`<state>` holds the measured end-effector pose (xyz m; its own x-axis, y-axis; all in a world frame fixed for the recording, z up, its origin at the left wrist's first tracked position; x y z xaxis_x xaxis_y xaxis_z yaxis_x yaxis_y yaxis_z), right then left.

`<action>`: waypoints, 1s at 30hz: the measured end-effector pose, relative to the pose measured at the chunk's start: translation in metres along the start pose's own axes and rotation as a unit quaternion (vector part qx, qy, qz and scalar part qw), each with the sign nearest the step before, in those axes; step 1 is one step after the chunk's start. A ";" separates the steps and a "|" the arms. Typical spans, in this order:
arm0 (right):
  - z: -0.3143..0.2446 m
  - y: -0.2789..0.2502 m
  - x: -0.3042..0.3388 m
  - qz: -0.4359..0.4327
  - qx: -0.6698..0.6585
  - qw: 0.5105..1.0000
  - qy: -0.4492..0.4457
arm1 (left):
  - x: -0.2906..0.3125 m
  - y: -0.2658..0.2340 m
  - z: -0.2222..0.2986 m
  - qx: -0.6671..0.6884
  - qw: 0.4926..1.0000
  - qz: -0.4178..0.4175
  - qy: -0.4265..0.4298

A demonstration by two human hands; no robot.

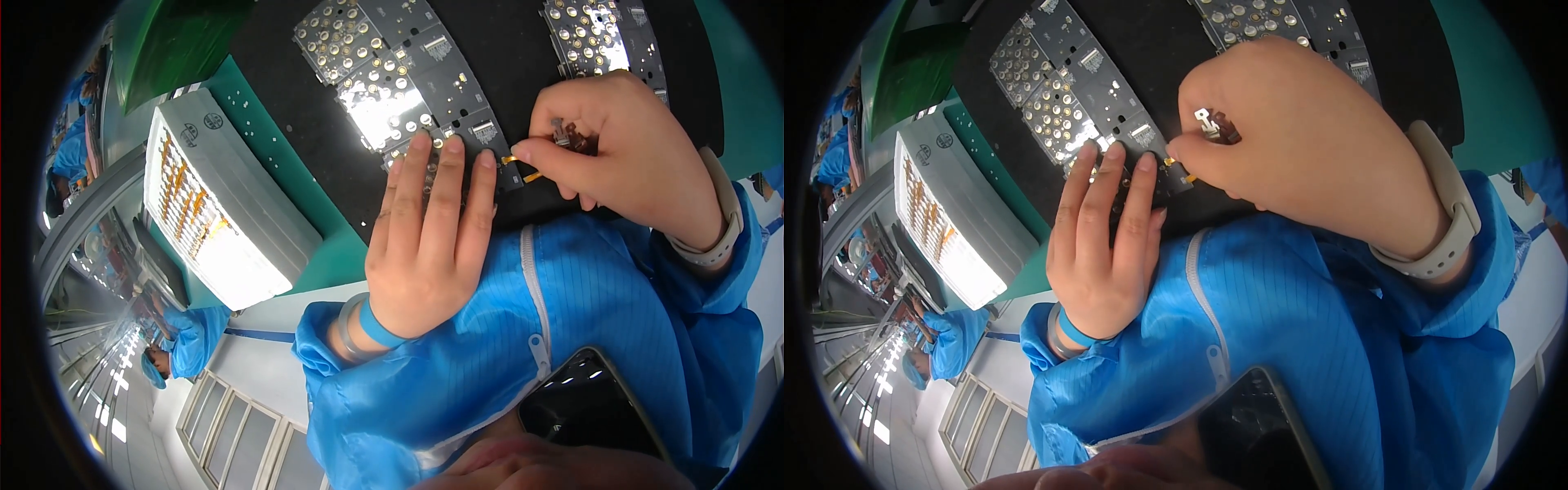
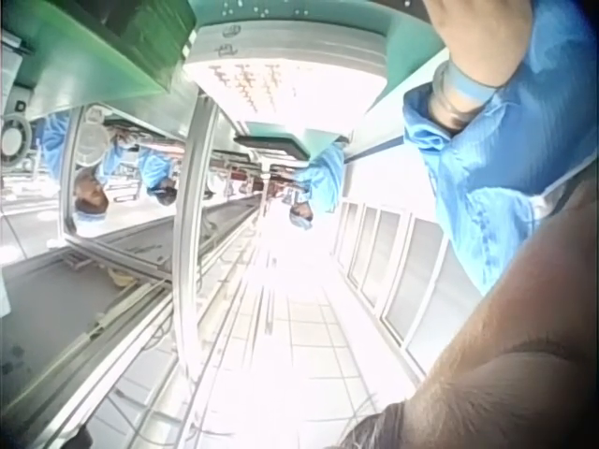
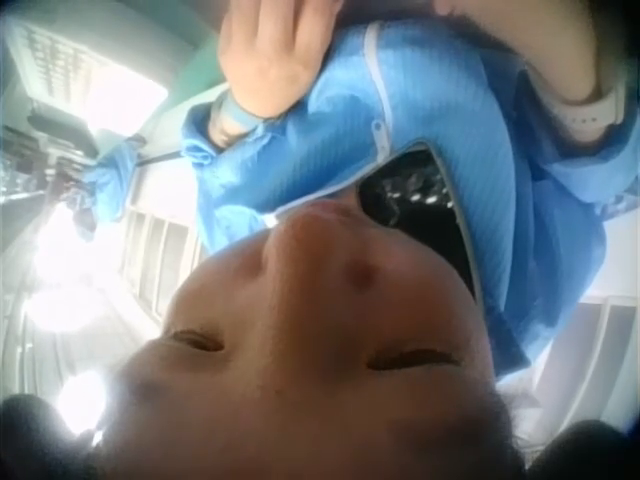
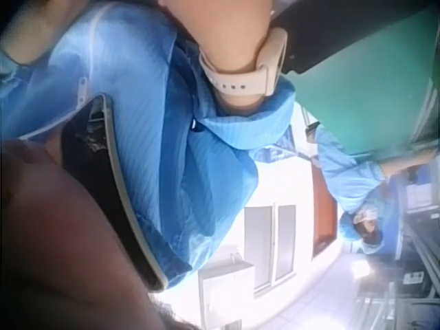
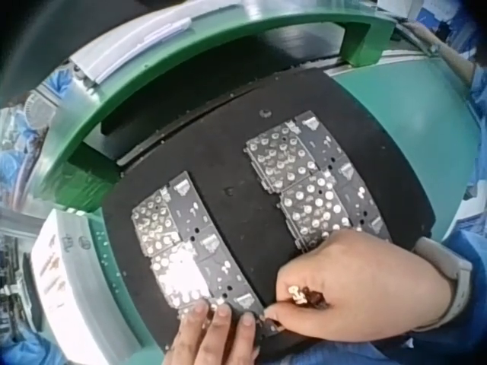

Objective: The person connects flexible ribbon cables to circuit board components by hand.

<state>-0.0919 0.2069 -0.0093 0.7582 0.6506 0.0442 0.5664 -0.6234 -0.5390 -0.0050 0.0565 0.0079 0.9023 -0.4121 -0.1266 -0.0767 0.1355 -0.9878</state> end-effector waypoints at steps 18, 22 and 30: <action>-0.020 -0.034 0.001 -0.093 -0.289 0.952 0.043 | -0.014 -0.019 -0.023 0.229 0.969 0.094 -0.010; -0.022 -0.016 -0.005 -0.085 -0.363 0.928 0.020 | -0.024 -0.031 -0.025 0.316 0.933 0.168 0.023; -0.027 -0.008 -0.016 -0.006 -0.212 0.973 -0.089 | -0.027 -0.033 -0.029 0.300 0.930 0.210 -0.015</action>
<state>-0.1000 0.1901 0.0167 0.7045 0.6999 -0.1175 0.6856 -0.7139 -0.1422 -0.0396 0.0368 0.0415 0.8585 -0.1854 -0.4781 -0.1821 0.7614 -0.6222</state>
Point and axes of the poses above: each hand's wrist, its own x-axis away from the middle knuckle, its own y-axis out of the palm, z = x × y, the point moved 4 cm from there along -x, towards the middle knuckle
